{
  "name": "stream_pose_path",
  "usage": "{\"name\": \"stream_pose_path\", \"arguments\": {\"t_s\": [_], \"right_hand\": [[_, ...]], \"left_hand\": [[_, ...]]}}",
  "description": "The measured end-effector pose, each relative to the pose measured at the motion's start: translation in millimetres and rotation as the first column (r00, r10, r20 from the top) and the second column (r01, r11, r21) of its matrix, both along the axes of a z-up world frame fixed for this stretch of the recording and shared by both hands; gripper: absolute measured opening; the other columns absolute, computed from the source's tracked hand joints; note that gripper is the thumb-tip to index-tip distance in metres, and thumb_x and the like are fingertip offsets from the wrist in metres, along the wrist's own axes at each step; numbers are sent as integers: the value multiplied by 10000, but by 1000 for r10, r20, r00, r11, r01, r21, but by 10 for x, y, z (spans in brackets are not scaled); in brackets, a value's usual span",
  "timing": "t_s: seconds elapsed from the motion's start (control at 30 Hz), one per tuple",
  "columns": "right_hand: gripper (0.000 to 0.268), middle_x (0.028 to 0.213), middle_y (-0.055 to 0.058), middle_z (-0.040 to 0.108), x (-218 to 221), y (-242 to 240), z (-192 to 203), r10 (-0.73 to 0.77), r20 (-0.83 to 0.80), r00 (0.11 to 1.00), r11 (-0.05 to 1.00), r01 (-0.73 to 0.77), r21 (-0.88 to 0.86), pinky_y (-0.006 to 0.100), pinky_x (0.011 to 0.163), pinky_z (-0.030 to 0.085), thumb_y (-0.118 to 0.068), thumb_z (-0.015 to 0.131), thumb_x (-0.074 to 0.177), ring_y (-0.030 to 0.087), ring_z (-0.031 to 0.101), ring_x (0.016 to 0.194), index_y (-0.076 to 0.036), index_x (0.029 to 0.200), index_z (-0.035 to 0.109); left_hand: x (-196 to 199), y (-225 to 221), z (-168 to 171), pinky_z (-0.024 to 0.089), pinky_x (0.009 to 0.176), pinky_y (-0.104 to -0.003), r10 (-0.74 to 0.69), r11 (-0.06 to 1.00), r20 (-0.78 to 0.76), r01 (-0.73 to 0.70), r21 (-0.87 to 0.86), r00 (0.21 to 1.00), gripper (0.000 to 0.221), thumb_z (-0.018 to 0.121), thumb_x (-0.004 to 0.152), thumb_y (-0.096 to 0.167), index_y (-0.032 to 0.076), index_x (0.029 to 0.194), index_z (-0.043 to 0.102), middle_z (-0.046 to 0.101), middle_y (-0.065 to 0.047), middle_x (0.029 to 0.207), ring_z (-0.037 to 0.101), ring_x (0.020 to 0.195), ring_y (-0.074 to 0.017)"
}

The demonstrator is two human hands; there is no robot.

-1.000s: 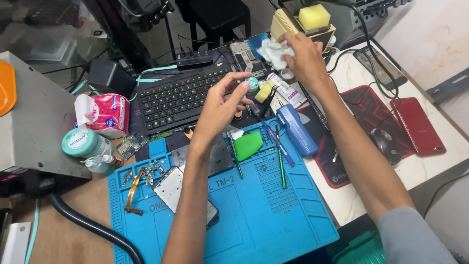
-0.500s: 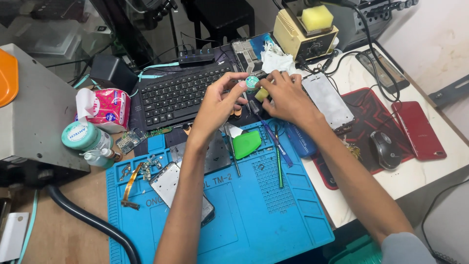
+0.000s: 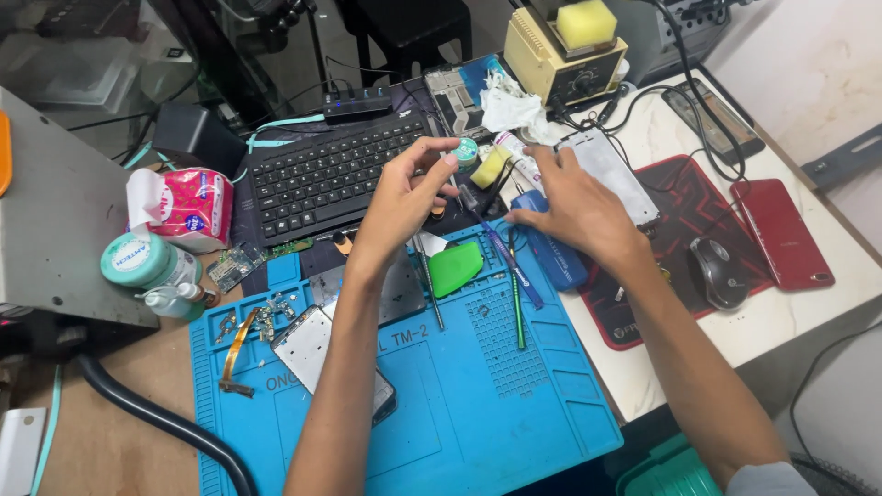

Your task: Assembling a mobile phone by applying adhesive to the frame and fitting the screen and back cover.

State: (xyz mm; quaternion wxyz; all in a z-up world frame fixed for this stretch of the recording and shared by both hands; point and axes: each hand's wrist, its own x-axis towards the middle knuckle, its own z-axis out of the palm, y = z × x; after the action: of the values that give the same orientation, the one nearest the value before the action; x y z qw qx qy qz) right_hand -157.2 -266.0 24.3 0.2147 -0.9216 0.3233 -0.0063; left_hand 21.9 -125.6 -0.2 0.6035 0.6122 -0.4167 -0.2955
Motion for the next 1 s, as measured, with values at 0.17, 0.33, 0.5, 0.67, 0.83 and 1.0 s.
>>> {"name": "stream_pose_path", "arguments": {"t_s": [0.17, 0.33, 0.5, 0.67, 0.83, 1.0], "right_hand": [[812, 1182, 272, 587, -154, 34, -198, -52, 17, 998, 997, 51, 58, 671, 858, 515, -331, 792, 861, 568, 647, 1088, -102, 1519, 375], [768, 1156, 280, 643, -400, 91, -160, -97, 14, 995, 994, 96, 52, 642, 771, 559, -343, 822, 828, 534, 683, 1053, -50, 1439, 461], [739, 1159, 327, 646, -527, 222, 60, -138, -150, 979, 989, 143, 23, 674, 727, 569, -217, 784, 835, 559, 687, 1032, 4, 1448, 434], [459, 1174, 217, 614, -285, -10, -186, 80, -46, 996, 947, -90, -309, 598, 831, 529, -184, 728, 913, 480, 662, 1073, -69, 1338, 595], [300, 1191, 65, 592, 102, -316, -650, 259, -168, 951, 794, -308, -524, 487, 984, 420, -167, 740, 908, 304, 634, 1118, -199, 1206, 719], [199, 1028, 126, 672, 202, -318, -390, 182, -10, 983, 904, -171, -392, 522, 1027, 354, -127, 709, 957, 321, 691, 990, -106, 1147, 764]], "left_hand": [[-114, -140, -150, 617, 749, -381, -59, 997, -4, 59, 51, 998, 364, 614, 993, 330, 155, 1310, 653, 706, -195, 1057, 750, 873, -241], [-263, -169, -144, 615, 757, -384, -77, 993, 27, 74, 93, 997, 339, 607, 992, 315, 177, 1297, 662, 711, -188, 1031, 749, 855, -241], [-308, -295, -335, 593, 766, -453, -127, 975, 240, 77, 209, 962, 284, 631, 971, 317, 169, 1197, 718, 739, -182, 1010, 759, 862, -337], [-259, -206, -173, 584, 776, -439, -112, 976, 262, 57, 211, 959, 290, 631, 963, 332, 196, 1204, 718, 749, -154, 1012, 755, 852, -293], [-63, 29, 85, 582, 781, -446, -86, 980, 254, 37, 193, 963, 288, 641, 961, 356, 211, 1195, 724, 755, -151, 1030, 753, 840, -262], [356, 298, 108, 611, 730, -399, 50, 994, 208, -70, 90, 977, 306, 648, 992, 344, 128, 1197, 718, 731, -206, 1036, 727, 848, -242]]}}
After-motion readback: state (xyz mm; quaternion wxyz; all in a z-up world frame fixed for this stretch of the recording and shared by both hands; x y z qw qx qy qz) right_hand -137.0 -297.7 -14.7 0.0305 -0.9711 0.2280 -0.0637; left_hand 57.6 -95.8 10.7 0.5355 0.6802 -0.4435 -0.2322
